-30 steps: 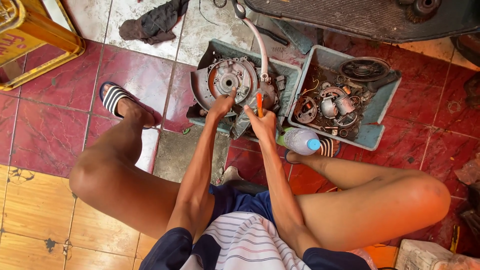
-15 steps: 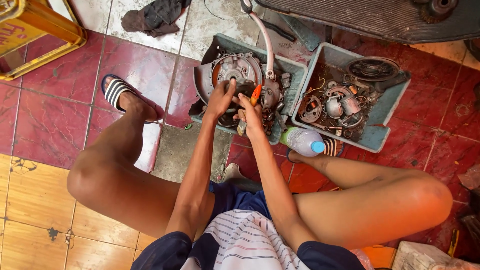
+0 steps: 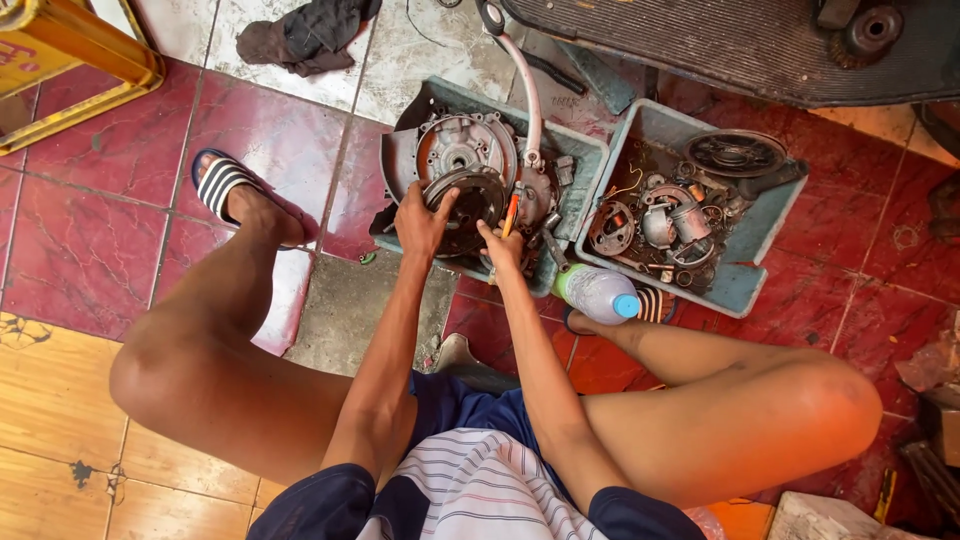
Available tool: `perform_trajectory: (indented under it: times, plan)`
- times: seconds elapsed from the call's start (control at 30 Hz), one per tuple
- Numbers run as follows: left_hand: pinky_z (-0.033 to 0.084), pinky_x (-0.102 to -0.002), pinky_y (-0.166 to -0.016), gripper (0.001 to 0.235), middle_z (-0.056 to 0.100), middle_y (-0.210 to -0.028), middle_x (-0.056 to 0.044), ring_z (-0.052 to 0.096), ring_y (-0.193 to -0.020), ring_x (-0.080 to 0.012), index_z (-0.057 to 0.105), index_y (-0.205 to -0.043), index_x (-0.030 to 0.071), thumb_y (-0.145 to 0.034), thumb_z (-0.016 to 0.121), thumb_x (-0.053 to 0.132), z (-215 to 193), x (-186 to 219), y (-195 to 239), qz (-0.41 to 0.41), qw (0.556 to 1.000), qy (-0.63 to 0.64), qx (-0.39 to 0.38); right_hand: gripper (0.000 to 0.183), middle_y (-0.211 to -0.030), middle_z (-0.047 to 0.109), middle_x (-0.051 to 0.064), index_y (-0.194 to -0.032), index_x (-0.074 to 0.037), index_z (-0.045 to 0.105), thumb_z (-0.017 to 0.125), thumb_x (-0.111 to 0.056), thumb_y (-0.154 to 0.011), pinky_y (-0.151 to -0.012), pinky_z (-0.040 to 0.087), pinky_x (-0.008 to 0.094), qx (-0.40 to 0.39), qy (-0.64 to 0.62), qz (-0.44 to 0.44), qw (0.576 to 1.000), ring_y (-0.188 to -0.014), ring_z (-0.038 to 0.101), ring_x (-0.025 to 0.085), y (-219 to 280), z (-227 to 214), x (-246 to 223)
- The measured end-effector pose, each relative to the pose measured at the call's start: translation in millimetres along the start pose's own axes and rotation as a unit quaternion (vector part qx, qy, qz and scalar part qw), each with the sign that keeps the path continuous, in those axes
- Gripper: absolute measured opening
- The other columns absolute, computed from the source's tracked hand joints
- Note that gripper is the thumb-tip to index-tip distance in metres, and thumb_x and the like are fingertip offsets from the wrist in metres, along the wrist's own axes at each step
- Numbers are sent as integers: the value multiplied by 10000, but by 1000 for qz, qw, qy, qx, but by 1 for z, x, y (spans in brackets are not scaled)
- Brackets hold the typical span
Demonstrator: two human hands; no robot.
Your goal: Cleaning motorcycle engine components with a brush and cleaning fluid.
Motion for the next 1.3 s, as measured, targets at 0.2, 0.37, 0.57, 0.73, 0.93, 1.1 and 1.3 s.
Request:
perform_trajectory:
  times: [0.2, 0.37, 0.57, 0.73, 0.93, 1.1, 1.3]
  plan:
    - [550, -529, -692, 646, 717, -802, -216, 718, -791, -465, 634, -1011, 126, -659, 952, 564, -3, -10, -1, -16, 999, 48, 2, 733, -1272, 645, 188, -1403, -13, 591, 911, -296, -807, -777, 666, 386, 38, -21, 0, 999, -1049, 718, 309, 14, 2, 10]
    - [551, -456, -664, 643, 717, -758, -192, 730, -747, -413, 693, -959, 122, -588, 997, 551, -5, -8, -13, -58, 996, 69, -8, 727, -1206, 684, 171, -1320, 15, 637, 939, -317, -748, -712, 679, 396, 48, 12, 7, 999, -1046, 716, 325, 0, 1, 23]
    - [524, -493, -649, 599, 692, -727, -243, 719, -757, -445, 694, -923, 78, -637, 956, 535, -2, 10, -46, -56, 997, 53, -26, 700, -1184, 709, 187, -1294, 58, 636, 927, -290, -760, -724, 682, 428, 32, 31, 8, 999, -1060, 714, 346, -3, 4, 18]
    - [503, -486, -657, 583, 662, -695, -255, 702, -731, -418, 679, -874, 17, -699, 922, 516, 1, 5, -68, -52, 995, 37, -70, 546, -1073, 747, 148, -1116, -20, 755, 927, -356, -721, -642, 680, 404, 66, 75, 36, 994, -921, 751, 322, 13, 3, 9]
    - [503, -426, -587, 664, 620, -631, -203, 681, -654, -369, 713, -852, 89, -607, 945, 661, 21, -25, -88, -57, 995, 18, -77, 852, -1284, 494, 355, -1343, 142, 504, 907, -357, -782, -785, 662, 479, 37, -64, 99, 992, -1086, 675, 412, 17, 18, 10]
    - [508, -449, -610, 668, 633, -659, -233, 684, -685, -402, 737, -898, 57, -629, 926, 638, 25, -29, -94, -69, 994, 16, -87, 757, -1044, 532, 178, -1170, 99, 607, 970, -394, -725, -636, 676, 341, 39, -61, 79, 994, -827, 655, 240, 2, 15, 21]
    - [508, -410, -609, 677, 652, -671, -220, 695, -681, -347, 713, -904, 51, -649, 926, 642, 9, -12, -71, -88, 992, 58, -75, 385, -708, 498, 50, -1021, -27, 714, 893, -294, -809, -505, 612, 265, 54, -90, 59, 993, -503, 522, 117, 22, 17, -2]
Point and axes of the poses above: each hand's wrist, its own y-axis away from the middle knuckle, its own z-axis out of the palm, x = y × z, the point moved 3 cm from there along -y, towards the middle knuckle
